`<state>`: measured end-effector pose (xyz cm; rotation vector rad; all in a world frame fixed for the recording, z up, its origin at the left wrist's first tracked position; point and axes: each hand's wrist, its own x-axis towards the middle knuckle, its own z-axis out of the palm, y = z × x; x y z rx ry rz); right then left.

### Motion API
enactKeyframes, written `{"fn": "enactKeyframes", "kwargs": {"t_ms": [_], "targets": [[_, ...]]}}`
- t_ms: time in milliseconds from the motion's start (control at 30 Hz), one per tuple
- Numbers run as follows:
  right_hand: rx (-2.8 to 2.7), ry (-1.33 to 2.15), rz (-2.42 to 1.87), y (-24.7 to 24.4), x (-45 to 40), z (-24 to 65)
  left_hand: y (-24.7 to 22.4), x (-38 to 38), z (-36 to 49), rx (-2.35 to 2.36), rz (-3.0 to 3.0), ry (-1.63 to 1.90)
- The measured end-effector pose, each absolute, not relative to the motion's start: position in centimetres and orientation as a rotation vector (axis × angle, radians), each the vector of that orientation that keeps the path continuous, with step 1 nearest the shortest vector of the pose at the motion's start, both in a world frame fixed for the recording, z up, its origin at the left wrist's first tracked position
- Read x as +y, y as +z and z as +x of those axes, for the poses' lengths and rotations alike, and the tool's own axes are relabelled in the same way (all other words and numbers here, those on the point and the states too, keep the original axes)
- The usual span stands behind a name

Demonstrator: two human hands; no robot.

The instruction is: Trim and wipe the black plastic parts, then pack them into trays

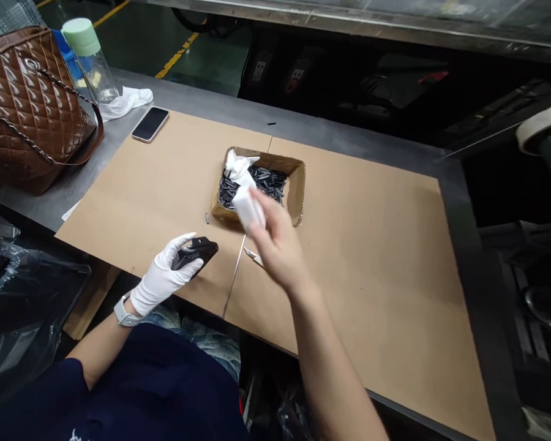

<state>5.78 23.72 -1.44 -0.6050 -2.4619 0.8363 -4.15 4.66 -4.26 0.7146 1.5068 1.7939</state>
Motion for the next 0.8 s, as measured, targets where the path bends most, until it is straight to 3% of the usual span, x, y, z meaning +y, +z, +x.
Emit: {"fn": "enactKeyframes", "kwargs": {"t_ms": [100,167,333,433,633,800], "targets": [[-2.475,1.108,-0.466,-1.7,20.3,7.8,-3.8,5.0,-4.3,1.498,0.762,1.705],[-2.462,1.078,-0.51,-2.2,19.9,8.1,-3.6,5.2,-4.3,1.533,0.814,1.677],[-2.392,0.422,-0.995,-3.2,25.3,5.7,-3.9,5.2,-4.3,1.638,0.866,1.641],[-2.499,0.272,-1.067,-3.8,29.5,2.2,-3.9,5.1,-4.6,1.726,0.831,1.593],[-2.564,0.505,-1.036,-6.2,32.8,-6.3,-3.5,5.7,-5.6,1.976,0.893,1.499],[-2.239,0.627,-0.977,-4.5,33.8,-7.4,-3.6,6.1,-5.7,2.047,0.944,1.414]]}}
